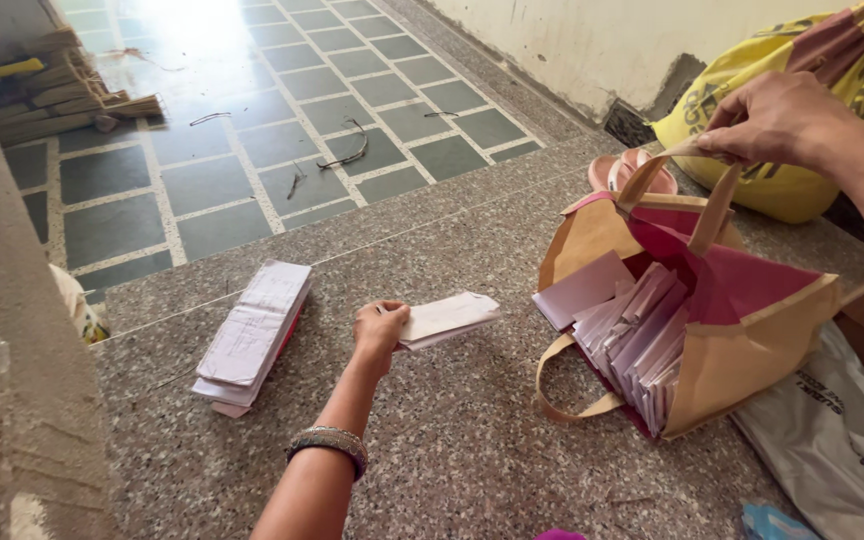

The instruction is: The person takes folded white papers from a brown tote bag and places them into a neat stack on the tiled floor. The person repeats this process, handling the papers one by one to build a pile next to the bag.

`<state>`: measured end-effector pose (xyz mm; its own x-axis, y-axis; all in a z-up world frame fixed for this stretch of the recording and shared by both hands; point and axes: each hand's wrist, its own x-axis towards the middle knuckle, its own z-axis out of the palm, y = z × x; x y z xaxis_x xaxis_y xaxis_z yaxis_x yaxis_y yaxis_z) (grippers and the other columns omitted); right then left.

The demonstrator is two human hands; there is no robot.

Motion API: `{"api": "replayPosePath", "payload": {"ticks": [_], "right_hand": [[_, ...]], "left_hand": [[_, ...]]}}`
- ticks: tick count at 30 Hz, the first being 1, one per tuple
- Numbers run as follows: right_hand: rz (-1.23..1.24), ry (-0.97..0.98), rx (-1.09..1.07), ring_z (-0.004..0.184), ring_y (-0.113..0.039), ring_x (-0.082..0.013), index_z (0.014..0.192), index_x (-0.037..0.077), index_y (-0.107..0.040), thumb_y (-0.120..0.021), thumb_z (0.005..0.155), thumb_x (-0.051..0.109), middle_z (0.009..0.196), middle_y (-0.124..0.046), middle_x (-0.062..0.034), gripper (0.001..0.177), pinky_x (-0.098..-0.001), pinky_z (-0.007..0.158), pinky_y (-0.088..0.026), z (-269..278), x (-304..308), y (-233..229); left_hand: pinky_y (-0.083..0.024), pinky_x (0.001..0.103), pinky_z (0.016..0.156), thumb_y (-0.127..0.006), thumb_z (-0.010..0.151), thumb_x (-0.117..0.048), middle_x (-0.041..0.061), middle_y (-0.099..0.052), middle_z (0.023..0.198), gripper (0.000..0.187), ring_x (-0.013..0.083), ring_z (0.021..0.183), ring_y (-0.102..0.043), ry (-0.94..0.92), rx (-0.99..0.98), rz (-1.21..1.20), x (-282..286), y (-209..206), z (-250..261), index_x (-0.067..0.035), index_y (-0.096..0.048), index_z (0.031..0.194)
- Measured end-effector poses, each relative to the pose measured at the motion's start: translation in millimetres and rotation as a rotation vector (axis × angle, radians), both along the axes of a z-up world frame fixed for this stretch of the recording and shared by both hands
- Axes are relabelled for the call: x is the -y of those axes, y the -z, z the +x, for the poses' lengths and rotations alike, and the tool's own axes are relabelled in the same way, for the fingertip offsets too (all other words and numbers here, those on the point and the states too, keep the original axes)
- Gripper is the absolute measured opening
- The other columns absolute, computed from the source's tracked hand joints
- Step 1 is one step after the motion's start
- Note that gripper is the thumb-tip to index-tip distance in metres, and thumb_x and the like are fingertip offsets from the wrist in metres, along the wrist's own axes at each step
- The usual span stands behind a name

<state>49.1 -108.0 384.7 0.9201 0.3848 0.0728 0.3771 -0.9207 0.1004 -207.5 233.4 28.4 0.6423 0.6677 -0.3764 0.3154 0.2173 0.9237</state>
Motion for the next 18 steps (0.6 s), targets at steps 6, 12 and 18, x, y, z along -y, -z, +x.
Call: {"api": "replayPosePath", "payload": {"ticks": [6,12,18], "right_hand": [[0.063,-0.004,-0.032,0.082,-0.078,-0.0181,0.110,0.014,-0.083,-0.078,0.090,0.042,0.090,-0.083,-0.0068,0.035,-0.0369,0.083,-0.060,-1.4,4.3,-0.3],[0.130,-0.016,-0.069,0.082,-0.078,-0.0183,0.108,0.013,-0.083,-0.078,0.090,0.040,0.089,-0.082,-0.0075,0.033,-0.0367,0.082,-0.060,-4.6,5.3,0.2],[0.133,-0.007,-0.060,0.079,-0.077,-0.0195,0.111,0.012,-0.082,-0.078,0.092,0.039,0.087,-0.081,-0.0098,0.034,-0.0350,0.079,-0.061,-7.5,1.5,2.4]], "left_hand": [[-0.063,0.034,0.063,-0.074,0.082,-0.015,0.013,-0.076,0.098,0.030,0.0205,0.081,-0.075,0.057,0.017,0.061,13.6,13.7,3.0,-0.004,-0.076,0.110],[-0.061,0.038,0.077,-0.067,0.088,-0.011,0.015,-0.074,0.111,0.038,0.0254,0.090,-0.074,0.207,-0.317,0.473,5.5,40.3,-20.4,-0.008,-0.070,0.126],[-0.048,0.038,0.099,-0.085,0.073,-0.040,0.013,-0.059,0.136,0.073,0.0259,0.122,-0.055,0.509,-0.419,0.953,26.0,20.1,-53.7,-0.009,-0.059,0.134]]}}
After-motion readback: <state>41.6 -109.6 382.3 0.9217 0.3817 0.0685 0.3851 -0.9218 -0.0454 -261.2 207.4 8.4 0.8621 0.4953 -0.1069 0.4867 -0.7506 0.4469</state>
